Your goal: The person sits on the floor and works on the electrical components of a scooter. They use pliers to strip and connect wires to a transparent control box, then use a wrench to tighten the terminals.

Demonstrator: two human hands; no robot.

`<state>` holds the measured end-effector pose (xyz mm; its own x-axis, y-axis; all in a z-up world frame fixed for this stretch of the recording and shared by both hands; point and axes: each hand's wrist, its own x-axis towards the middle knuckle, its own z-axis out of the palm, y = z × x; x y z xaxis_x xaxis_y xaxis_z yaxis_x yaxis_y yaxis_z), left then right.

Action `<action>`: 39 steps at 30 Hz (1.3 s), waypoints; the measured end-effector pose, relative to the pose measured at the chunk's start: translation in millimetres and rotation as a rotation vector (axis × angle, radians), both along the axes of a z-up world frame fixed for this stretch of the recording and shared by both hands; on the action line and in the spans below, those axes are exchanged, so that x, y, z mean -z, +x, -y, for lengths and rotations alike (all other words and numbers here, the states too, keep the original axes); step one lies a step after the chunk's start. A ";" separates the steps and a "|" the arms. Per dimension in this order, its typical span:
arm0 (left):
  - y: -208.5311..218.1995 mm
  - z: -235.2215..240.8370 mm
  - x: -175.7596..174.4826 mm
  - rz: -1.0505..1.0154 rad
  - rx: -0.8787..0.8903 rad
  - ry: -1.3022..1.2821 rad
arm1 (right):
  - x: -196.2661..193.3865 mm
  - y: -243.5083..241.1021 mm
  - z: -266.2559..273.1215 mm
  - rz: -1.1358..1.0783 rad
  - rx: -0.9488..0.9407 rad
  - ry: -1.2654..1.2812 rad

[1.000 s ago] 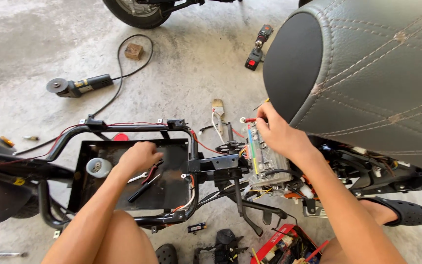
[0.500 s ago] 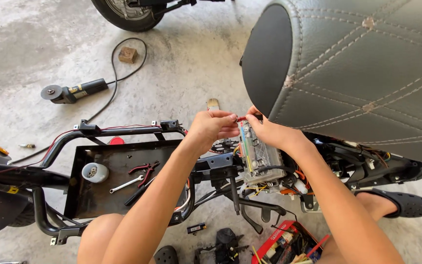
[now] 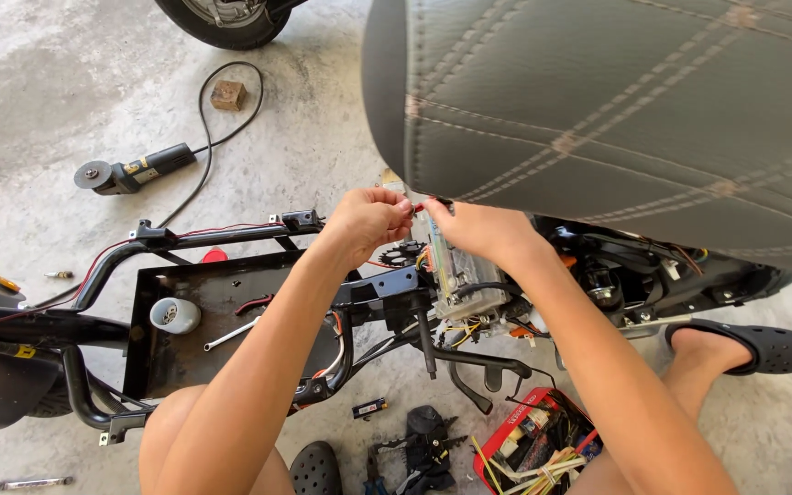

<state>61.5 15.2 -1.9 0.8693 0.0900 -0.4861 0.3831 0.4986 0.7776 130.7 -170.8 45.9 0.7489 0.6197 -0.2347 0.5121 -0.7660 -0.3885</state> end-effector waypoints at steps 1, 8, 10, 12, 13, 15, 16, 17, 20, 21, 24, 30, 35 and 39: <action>-0.5 4.2 -1.2 -0.005 -0.008 0.093 | -9.9 -9.4 -1.7 0.192 -0.053 0.125; -31.9 33.2 -18.9 0.092 -0.115 0.439 | -3.9 -13.4 -8.5 0.064 0.049 0.143; -44.1 43.5 -24.9 0.170 -0.159 0.486 | -8.3 -13.9 -2.7 0.073 0.004 0.217; -53.8 53.5 -30.0 0.251 -0.202 0.531 | -18.4 -19.2 1.9 0.085 -0.041 0.290; -58.0 58.5 -31.7 0.306 -0.275 0.601 | -25.5 -24.7 3.8 -0.021 -0.022 0.348; -63.2 66.8 -31.8 0.369 -0.353 0.668 | -35.8 -32.4 5.7 -0.119 -0.006 0.404; -66.6 70.9 -28.7 0.419 -0.412 0.704 | -37.0 -36.3 6.3 -0.121 -0.003 0.433; -69.8 74.8 -25.2 0.470 -0.471 0.740 | -37.7 -40.1 6.7 -0.124 0.000 0.462; -77.8 80.2 -26.2 0.517 -0.551 0.818 | -34.8 -44.0 10.7 0.020 -0.087 0.544; -80.0 80.0 -26.7 0.519 -0.558 0.815 | -31.8 -45.0 11.2 0.023 -0.092 0.541; -82.1 77.9 -28.3 0.613 -0.592 0.911 | -26.8 -45.7 13.3 0.210 -0.155 0.627; -75.0 67.2 -22.5 0.574 -0.507 0.692 | -40.7 -53.0 12.7 0.171 -0.163 0.688; -63.8 52.4 -11.9 0.372 -0.392 0.486 | -58.3 -60.4 10.9 0.131 0.075 0.300; -50.6 27.0 -3.1 0.271 -0.259 0.296 | -39.1 -45.4 8.3 0.176 0.100 0.173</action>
<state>10.8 -11.7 1.2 0.8917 0.4211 -0.1661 0.0395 0.2931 0.9553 85.3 -179.1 85.1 0.8285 0.5599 0.0077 0.5083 -0.7462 -0.4299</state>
